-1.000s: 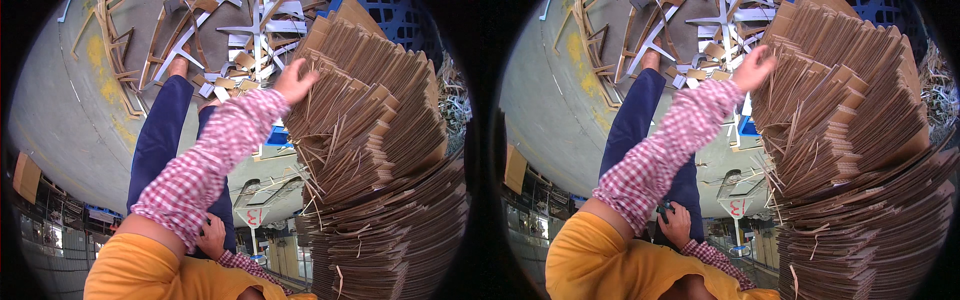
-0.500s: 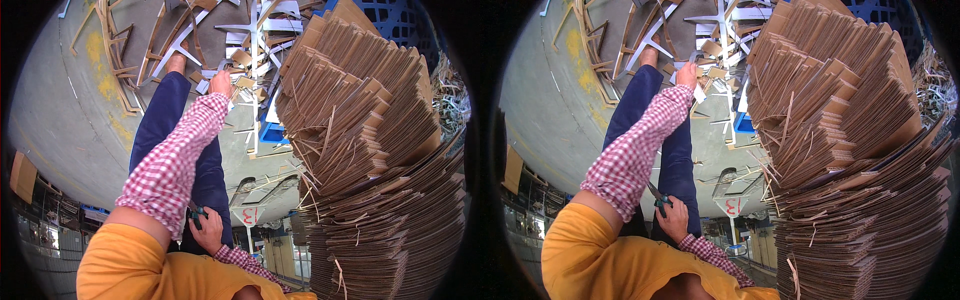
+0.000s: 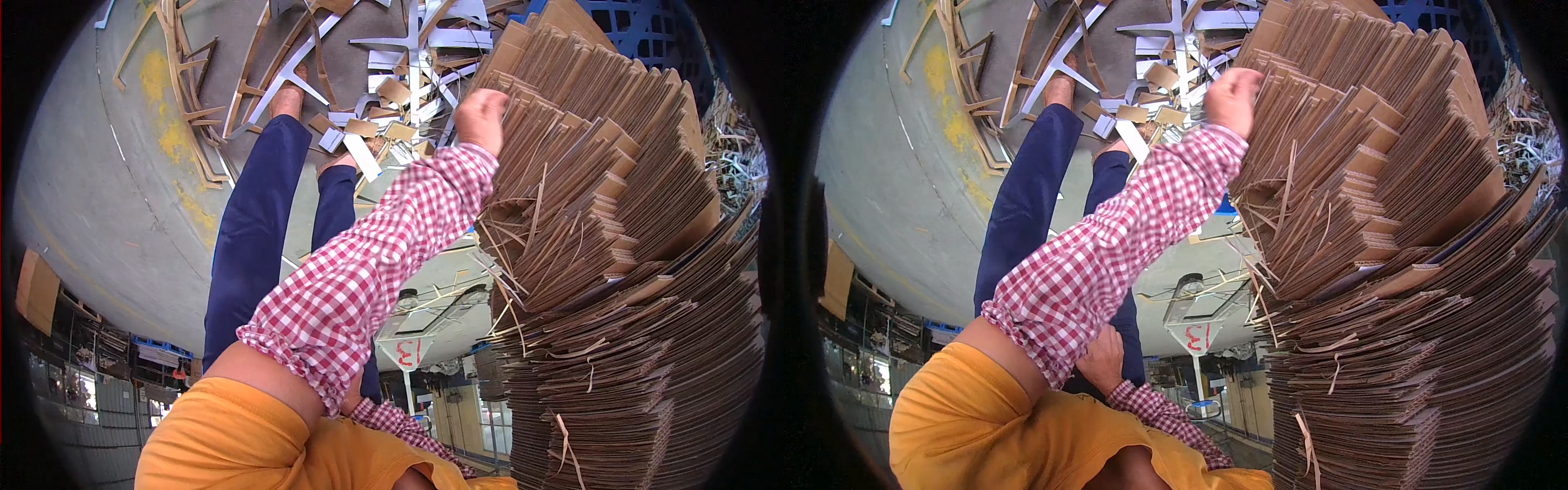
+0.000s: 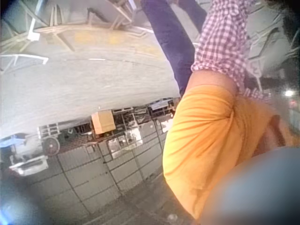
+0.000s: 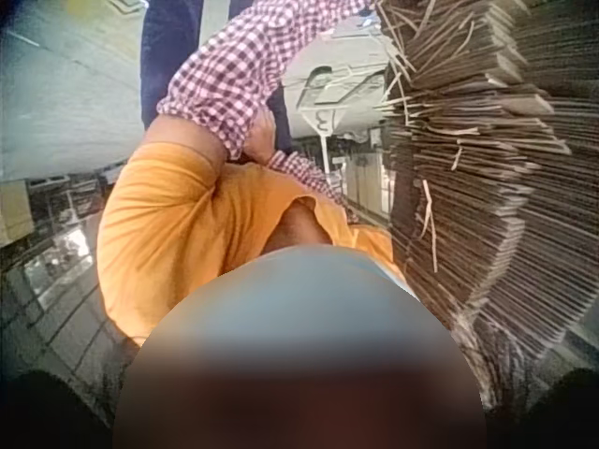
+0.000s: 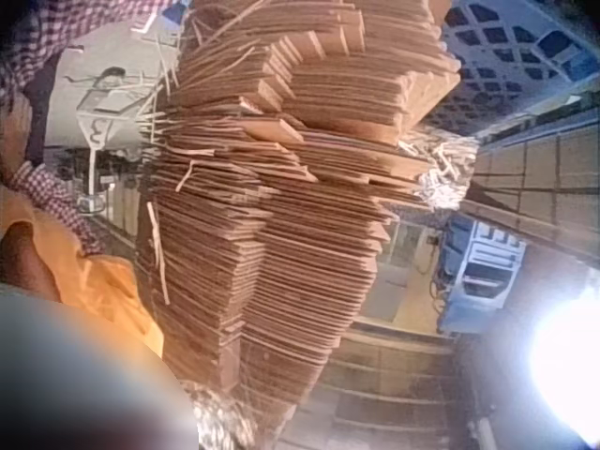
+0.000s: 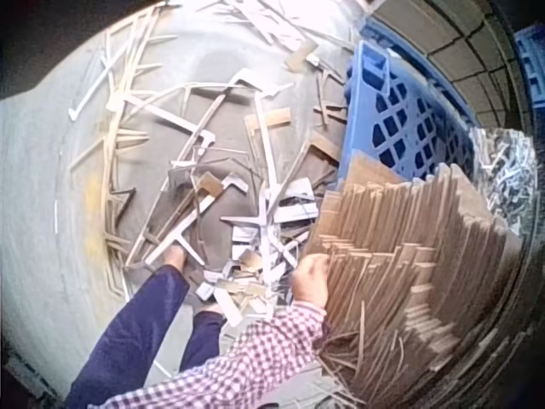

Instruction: Trim and remove excess edges or plastic strips from a large stack of cardboard sheets using a handheld cutter.

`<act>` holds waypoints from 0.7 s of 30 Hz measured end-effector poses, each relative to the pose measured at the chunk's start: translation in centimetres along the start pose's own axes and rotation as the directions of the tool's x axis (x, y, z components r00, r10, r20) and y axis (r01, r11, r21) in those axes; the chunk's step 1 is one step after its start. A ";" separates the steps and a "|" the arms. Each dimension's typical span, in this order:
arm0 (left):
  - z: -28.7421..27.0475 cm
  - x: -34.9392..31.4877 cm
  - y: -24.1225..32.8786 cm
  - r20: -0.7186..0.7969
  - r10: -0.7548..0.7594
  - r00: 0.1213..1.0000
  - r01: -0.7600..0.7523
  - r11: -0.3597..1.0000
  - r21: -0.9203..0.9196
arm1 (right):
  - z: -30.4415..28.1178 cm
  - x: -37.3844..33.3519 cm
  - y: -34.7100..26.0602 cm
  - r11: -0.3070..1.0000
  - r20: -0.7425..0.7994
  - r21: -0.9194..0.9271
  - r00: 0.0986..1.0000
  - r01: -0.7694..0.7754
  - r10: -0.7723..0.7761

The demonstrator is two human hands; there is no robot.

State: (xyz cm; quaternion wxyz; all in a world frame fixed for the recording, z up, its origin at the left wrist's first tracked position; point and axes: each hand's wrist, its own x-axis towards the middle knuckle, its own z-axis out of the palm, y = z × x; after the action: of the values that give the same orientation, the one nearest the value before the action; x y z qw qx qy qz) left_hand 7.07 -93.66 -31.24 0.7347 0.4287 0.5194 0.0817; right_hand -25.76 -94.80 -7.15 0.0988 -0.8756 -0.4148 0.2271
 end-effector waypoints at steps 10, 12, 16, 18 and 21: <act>-13.3 0.4 -2.8 0.395 -0.254 0.883 0.028 0.867 0.497 | -2.3 2.6 -1.1 0.570 0.430 0.457 0.730 -0.683 0.531; -8.8 0.0 0.2 0.497 0.086 0.863 -0.247 0.932 0.266 | -2.3 2.9 -1.7 0.568 0.439 0.472 0.738 -0.675 0.512; -2.2 -4.9 4.0 0.395 0.169 0.903 -0.330 0.862 0.385 | -2.6 2.5 -1.8 0.549 0.490 0.479 0.728 -0.684 0.479; -1.5 -6.1 4.0 0.299 0.190 0.935 -0.294 0.887 0.356 | -1.6 0.0 -2.3 0.605 0.459 0.474 0.766 -0.640 0.450; -0.2 -7.5 4.4 0.139 0.198 0.970 -0.222 0.957 0.188 | 1.5 -3.7 -4.8 -0.293 0.768 0.565 0.361 -0.771 0.529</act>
State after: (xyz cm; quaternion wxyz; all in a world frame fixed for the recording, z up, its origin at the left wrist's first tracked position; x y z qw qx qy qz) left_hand 5.02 -95.06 -22.95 0.7039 0.5580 0.4321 0.0804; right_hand -31.76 -94.63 -5.60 0.3974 -0.6618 0.3655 0.5200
